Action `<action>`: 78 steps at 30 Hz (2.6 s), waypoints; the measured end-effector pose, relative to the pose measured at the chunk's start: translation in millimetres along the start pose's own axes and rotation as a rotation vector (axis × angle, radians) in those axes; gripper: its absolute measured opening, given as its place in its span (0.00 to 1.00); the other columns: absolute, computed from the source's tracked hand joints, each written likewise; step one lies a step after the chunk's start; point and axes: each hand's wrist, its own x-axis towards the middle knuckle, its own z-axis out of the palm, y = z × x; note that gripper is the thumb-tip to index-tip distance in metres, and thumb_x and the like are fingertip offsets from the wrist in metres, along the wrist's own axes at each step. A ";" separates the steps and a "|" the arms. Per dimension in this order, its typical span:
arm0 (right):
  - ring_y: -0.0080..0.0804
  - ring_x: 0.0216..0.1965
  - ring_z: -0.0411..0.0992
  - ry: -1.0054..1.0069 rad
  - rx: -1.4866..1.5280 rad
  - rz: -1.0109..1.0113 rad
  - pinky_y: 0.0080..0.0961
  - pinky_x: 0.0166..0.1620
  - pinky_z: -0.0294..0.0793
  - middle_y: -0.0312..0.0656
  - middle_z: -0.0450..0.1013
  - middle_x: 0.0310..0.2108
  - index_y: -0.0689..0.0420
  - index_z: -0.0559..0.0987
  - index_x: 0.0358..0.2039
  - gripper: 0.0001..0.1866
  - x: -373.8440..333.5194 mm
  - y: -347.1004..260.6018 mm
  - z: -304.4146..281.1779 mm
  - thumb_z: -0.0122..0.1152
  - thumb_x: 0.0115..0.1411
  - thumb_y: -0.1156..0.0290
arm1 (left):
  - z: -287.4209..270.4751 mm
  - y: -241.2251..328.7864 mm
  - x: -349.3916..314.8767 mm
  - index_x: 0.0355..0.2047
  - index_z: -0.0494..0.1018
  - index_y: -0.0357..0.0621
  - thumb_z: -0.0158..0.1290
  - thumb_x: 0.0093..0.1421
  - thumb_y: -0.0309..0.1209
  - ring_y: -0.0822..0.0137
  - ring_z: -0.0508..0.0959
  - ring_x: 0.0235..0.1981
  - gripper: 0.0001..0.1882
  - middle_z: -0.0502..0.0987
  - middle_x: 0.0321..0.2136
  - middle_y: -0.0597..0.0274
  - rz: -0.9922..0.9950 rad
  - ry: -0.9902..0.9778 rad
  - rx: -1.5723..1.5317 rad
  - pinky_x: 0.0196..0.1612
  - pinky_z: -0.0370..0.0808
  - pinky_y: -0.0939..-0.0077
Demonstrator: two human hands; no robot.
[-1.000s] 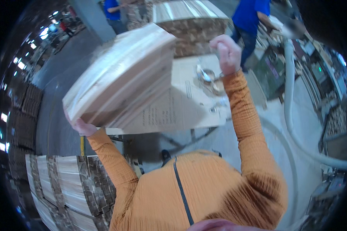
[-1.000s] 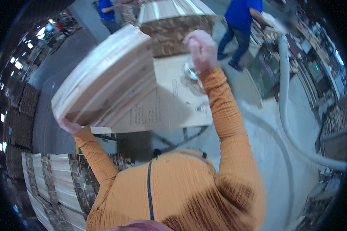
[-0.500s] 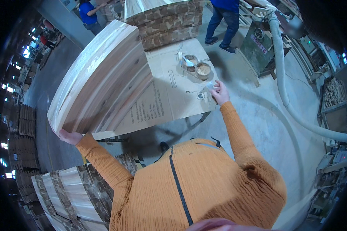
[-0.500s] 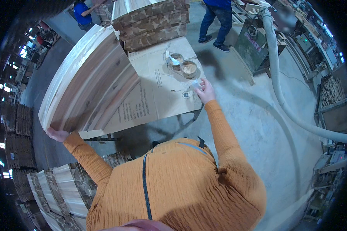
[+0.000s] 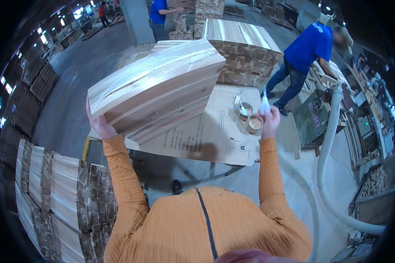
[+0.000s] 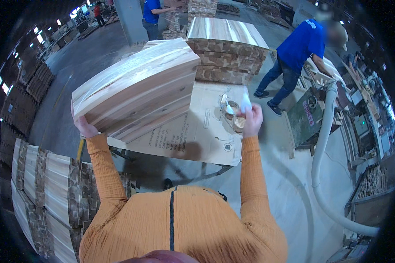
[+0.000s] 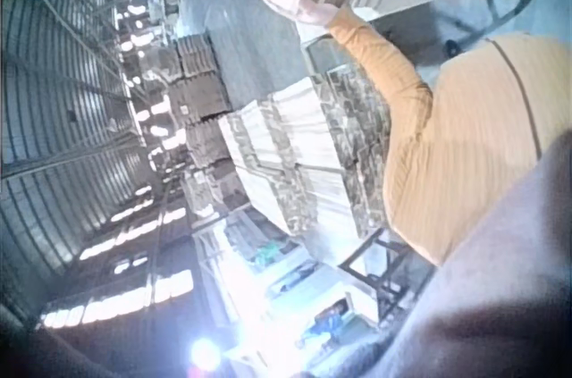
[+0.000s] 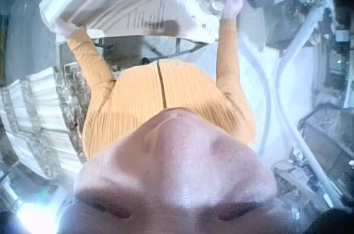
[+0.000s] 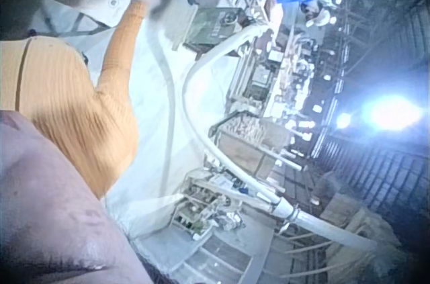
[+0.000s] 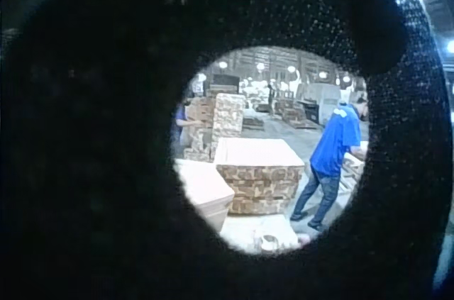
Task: The person picks up wooden planks, applies glue to the edges using a white squeeze bottle, and joins them together. They repeat this process for multiple planks, stacking the assembled pieces on a table.
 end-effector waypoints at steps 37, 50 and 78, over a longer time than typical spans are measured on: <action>0.11 0.24 0.65 -0.419 -0.375 -0.356 0.11 0.28 0.64 0.29 0.71 0.23 0.62 0.76 0.28 0.11 89.2 -122.9 181.7 0.62 0.58 0.66 | 4.2 7.9 -5.6 0.61 0.53 0.29 0.52 0.52 0.61 0.59 0.66 0.57 0.51 0.64 0.57 0.48 0.006 -0.004 -0.060 0.59 0.62 0.66; 0.12 0.24 0.65 -0.413 -0.381 -0.352 0.12 0.28 0.63 0.29 0.70 0.22 0.62 0.76 0.28 0.12 87.6 -125.9 183.0 0.61 0.58 0.65 | 1.8 8.2 -7.4 0.61 0.53 0.29 0.52 0.53 0.61 0.59 0.66 0.57 0.51 0.63 0.57 0.48 0.021 -0.005 -0.041 0.59 0.62 0.66; 0.12 0.24 0.64 -0.401 -0.427 -0.372 0.13 0.28 0.63 0.30 0.71 0.22 0.61 0.76 0.27 0.12 89.5 -126.8 184.6 0.61 0.58 0.64 | 2.7 7.6 -5.9 0.60 0.54 0.29 0.51 0.52 0.62 0.59 0.66 0.57 0.51 0.64 0.57 0.48 0.008 0.018 -0.018 0.59 0.62 0.66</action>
